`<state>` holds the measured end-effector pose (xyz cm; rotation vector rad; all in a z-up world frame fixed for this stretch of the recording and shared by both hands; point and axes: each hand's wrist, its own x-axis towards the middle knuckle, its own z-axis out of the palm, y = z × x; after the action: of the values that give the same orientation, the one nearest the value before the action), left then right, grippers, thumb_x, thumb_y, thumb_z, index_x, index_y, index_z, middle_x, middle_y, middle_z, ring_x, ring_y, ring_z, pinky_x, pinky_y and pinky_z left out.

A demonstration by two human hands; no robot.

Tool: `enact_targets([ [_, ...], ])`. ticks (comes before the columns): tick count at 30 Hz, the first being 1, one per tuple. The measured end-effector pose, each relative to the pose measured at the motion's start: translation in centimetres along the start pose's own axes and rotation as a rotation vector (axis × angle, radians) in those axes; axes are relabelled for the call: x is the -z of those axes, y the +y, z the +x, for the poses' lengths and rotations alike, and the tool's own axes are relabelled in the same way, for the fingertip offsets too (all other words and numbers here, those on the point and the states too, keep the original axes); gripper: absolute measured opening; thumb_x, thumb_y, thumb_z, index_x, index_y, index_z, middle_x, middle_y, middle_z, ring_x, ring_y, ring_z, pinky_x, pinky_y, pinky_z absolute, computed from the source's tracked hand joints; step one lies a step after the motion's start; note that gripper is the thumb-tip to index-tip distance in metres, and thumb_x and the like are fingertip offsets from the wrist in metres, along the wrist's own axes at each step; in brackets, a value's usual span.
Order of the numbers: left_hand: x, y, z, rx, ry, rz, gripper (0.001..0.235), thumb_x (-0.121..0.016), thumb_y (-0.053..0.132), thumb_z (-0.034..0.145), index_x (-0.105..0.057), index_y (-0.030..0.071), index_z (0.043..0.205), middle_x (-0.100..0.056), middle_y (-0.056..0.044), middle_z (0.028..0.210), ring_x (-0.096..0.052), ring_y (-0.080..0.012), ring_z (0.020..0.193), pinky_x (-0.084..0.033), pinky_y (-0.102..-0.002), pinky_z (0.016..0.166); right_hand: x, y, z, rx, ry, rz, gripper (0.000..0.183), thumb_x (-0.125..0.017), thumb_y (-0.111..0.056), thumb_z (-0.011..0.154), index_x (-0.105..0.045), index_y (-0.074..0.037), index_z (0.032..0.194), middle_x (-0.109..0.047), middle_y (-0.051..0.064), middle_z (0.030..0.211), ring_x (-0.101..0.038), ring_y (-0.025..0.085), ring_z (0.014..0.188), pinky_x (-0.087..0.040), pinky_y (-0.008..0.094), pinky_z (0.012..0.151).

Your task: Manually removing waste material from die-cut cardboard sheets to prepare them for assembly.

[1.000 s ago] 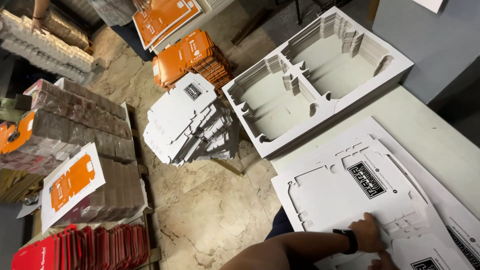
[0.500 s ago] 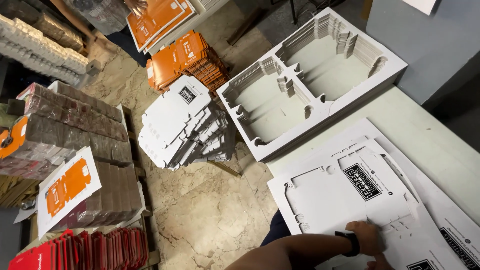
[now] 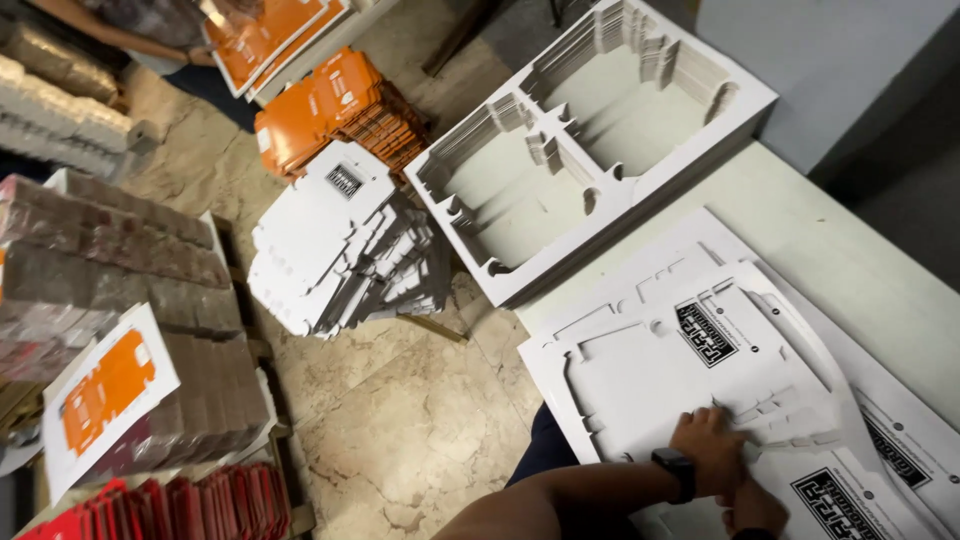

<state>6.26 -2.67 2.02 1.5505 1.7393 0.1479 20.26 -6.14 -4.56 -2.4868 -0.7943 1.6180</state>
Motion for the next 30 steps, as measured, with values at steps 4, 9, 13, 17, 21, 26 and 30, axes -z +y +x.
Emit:
enact_targets([
  [4, 0.0, 0.5, -0.8, 0.024, 0.054, 0.154, 0.060, -0.053, 0.039, 0.080, -0.064, 0.019, 0.136, -0.053, -0.027, 0.141, -0.054, -0.0430, 0.126, -0.026, -0.056, 0.112, -2.2, 0.2, 7.6, 0.358, -0.049, -0.449, 0.037, -0.040, 0.014, 0.082, -0.066, 0.000, 0.103, -0.062, 0.022, 0.074, -0.056, 0.028, 0.050, -0.047, 0.038, 0.042],
  [9, -1.1, 1.5, -1.9, 0.034, 0.056, 0.117, 0.052, -0.044, 0.031, 0.091, -0.062, 0.011, 0.135, -0.049, -0.040, 0.140, -0.032, -0.0552, 0.139, -0.016, -0.071, 0.107, -1.2, 2.5, 12.3, 0.576, 0.003, -1.059, 0.033, -0.066, -0.013, 0.077, -0.065, -0.024, 0.107, -0.079, -0.004, 0.063, -0.075, 0.015, 0.056, -0.059, 0.027, 0.071],
  [13, -0.8, 0.7, -1.0, 0.031, -0.010, 0.142, 0.061, -0.054, 0.036, 0.082, -0.061, 0.014, 0.138, -0.064, -0.027, 0.135, -0.034, -0.0498, 0.142, -0.008, -0.076, 0.115, -1.4, 2.4, 14.5, 0.687, -0.101, -1.087, 0.090, -0.074, -0.006, 0.073, -0.039, -0.029, 0.153, -0.079, -0.010, 0.118, -0.079, 0.012, 0.102, -0.058, 0.028, 0.094],
  [17, -1.2, 0.6, -1.0, -0.056, 0.032, 0.227, 0.039, -0.045, 0.029, 0.094, -0.069, 0.012, 0.120, -0.079, -0.017, 0.111, -0.052, -0.0423, 0.128, -0.015, -0.066, 0.119, -2.4, 0.9, 14.6, 0.600, -0.138, -0.873, 0.075, -0.073, -0.014, 0.078, -0.043, -0.026, 0.146, -0.075, -0.005, 0.114, -0.074, 0.014, 0.097, -0.053, 0.030, 0.086],
  [21, 1.0, 1.0, -1.6, -0.026, 0.048, 0.057, 0.074, -0.070, 0.022, 0.062, -0.055, 0.009, 0.134, -0.073, -0.026, 0.107, -0.059, -0.0457, 0.115, -0.018, -0.064, 0.118, -2.6, 0.8, 13.6, 0.344, -0.229, -0.402, 0.047, -0.069, -0.032, 0.088, -0.054, -0.018, 0.130, -0.067, 0.007, 0.107, -0.065, 0.021, 0.087, -0.043, 0.035, 0.069],
  [26, 5.0, 1.3, -1.4, 0.218, -0.007, -0.306, 0.065, -0.059, 0.039, 0.075, -0.035, 0.002, 0.122, -0.064, -0.027, 0.103, -0.061, -0.0501, 0.093, -0.042, -0.056, 0.083, -1.6, -1.3, 7.3, 0.076, -0.297, 0.092, 0.040, -0.064, -0.048, 0.099, -0.066, -0.011, 0.115, -0.061, 0.021, 0.099, -0.056, 0.030, 0.076, -0.032, 0.042, 0.051],
  [30, 4.3, -0.3, 0.4, 0.318, -0.069, -0.421, 0.069, -0.068, 0.038, 0.070, -0.041, 0.001, 0.121, -0.062, -0.025, 0.114, -0.061, -0.0445, 0.102, -0.050, -0.051, 0.082, -1.2, -4.4, -1.3, 0.007, -0.006, 0.137, 0.058, -0.084, -0.047, 0.085, -0.067, 0.008, 0.076, -0.060, 0.020, 0.066, -0.040, 0.024, 0.047, -0.029, 0.036, 0.043],
])
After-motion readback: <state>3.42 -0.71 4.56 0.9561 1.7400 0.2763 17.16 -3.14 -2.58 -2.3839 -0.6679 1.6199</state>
